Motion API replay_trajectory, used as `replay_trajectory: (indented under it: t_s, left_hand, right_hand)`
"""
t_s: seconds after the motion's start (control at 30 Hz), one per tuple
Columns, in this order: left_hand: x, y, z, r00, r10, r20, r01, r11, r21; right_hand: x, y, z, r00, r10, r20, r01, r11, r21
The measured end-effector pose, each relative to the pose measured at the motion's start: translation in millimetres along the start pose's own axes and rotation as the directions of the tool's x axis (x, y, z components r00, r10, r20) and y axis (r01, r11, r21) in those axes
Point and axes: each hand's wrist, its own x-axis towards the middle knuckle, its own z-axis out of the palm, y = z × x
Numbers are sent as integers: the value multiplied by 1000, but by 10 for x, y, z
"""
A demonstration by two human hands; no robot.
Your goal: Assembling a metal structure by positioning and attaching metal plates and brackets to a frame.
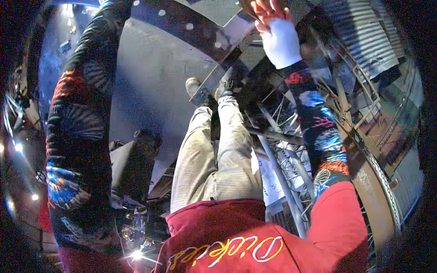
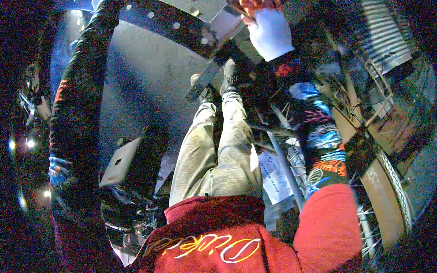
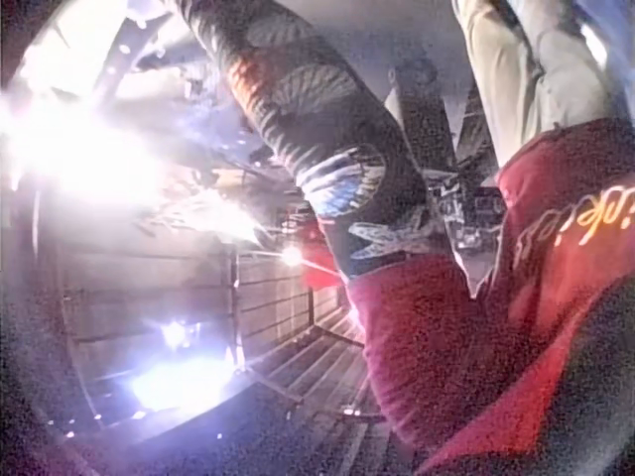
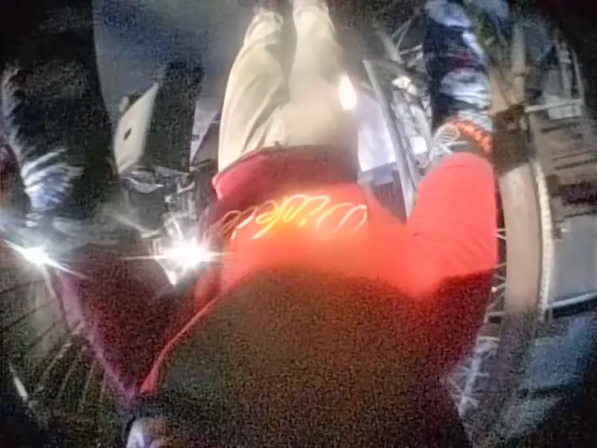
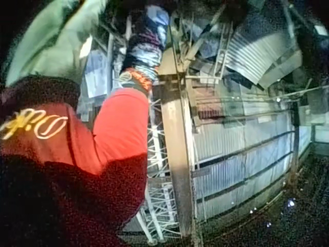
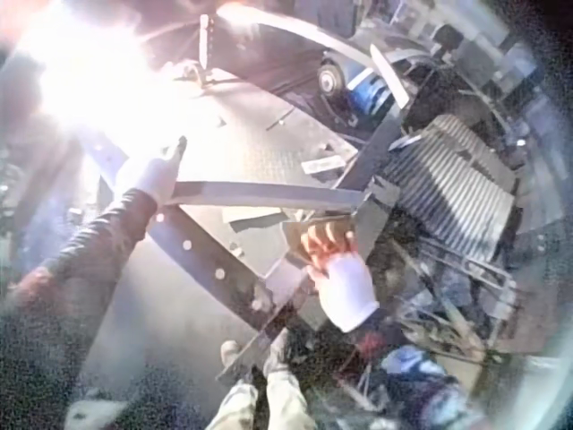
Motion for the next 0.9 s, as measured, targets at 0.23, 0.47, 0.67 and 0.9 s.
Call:
replay_trajectory:
  t_s: [0.23, 0.47, 0.67, 0.9]
  left_hand:
    - [-30, -44, 21, 998, 60, 20, -60, 998, -15]
    - [-49, -83, 22, 997, 29, 72, -28, 999, -21]
    - [-44, -123, 136, 998, 67, -6, -67, 997, -32]
    - [-113, -178, -24, 994, 47, 96, -40, 997, -68]
  right_hand:
    - [-72, -867, -191, 932, -111, 344, 137, 989, -53]
    - [411, -356, -379, 939, -345, -11, 343, 937, -60]
    - [570, -258, -661, 860, -434, 270, 457, 889, -27]
    - [514, -407, -412, 884, -296, 363, 278, 955, 102]
